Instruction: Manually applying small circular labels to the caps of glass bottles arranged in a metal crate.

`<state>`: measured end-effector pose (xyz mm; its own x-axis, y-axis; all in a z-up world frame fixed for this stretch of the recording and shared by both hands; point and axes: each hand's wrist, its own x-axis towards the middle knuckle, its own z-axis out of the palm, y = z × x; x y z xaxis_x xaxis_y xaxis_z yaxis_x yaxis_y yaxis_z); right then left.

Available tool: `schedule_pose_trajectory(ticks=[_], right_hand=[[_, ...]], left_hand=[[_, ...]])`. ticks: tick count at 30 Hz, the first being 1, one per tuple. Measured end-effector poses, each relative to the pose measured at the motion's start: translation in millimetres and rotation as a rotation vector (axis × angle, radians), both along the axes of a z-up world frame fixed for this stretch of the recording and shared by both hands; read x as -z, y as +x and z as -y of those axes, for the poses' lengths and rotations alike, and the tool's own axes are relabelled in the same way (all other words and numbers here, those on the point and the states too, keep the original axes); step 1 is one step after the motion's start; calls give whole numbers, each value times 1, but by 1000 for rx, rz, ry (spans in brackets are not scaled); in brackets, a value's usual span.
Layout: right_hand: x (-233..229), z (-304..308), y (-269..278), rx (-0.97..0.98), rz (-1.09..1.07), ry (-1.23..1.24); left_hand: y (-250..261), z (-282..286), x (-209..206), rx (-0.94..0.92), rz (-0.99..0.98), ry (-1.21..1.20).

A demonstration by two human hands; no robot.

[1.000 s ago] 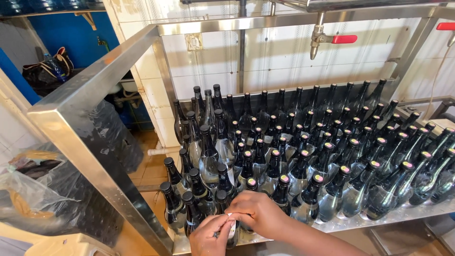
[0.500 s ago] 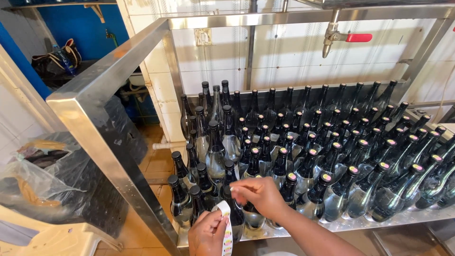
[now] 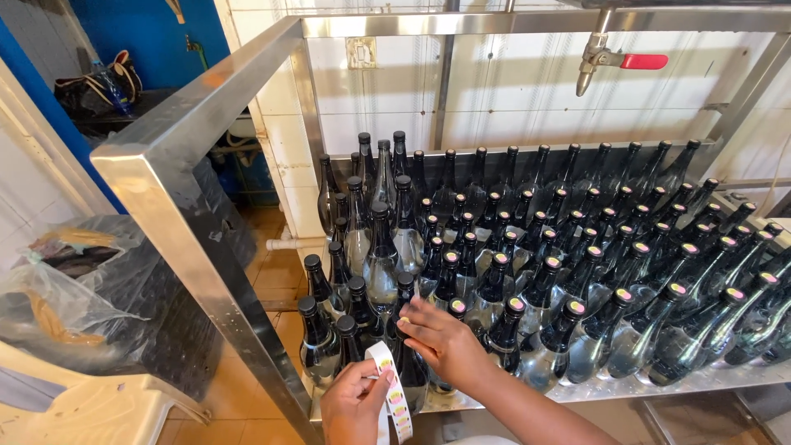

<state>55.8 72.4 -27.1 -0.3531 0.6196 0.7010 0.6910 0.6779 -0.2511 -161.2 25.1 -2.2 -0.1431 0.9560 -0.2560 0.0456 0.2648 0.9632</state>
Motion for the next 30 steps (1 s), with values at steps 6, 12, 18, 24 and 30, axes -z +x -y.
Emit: schedule_pose_trajectory(ticks=[6,12,18,24,30], right_hand=[[-34,25,-9,200,-583,-813],[-66,65,-25,-181,-135,-73],[-53,60,-15,-177,-310,-355],[-74,49,-11,-237,-642,-720],[-128,3,-13,267,-513,-809]], left_hand=[[1,-2,1,59,118,4],[2,-14,40,152,-126,277],[1,-1,26,277,-245,585],[-7,-11,41,267,-348,706],[-16,-20,60,252,-214,568]])
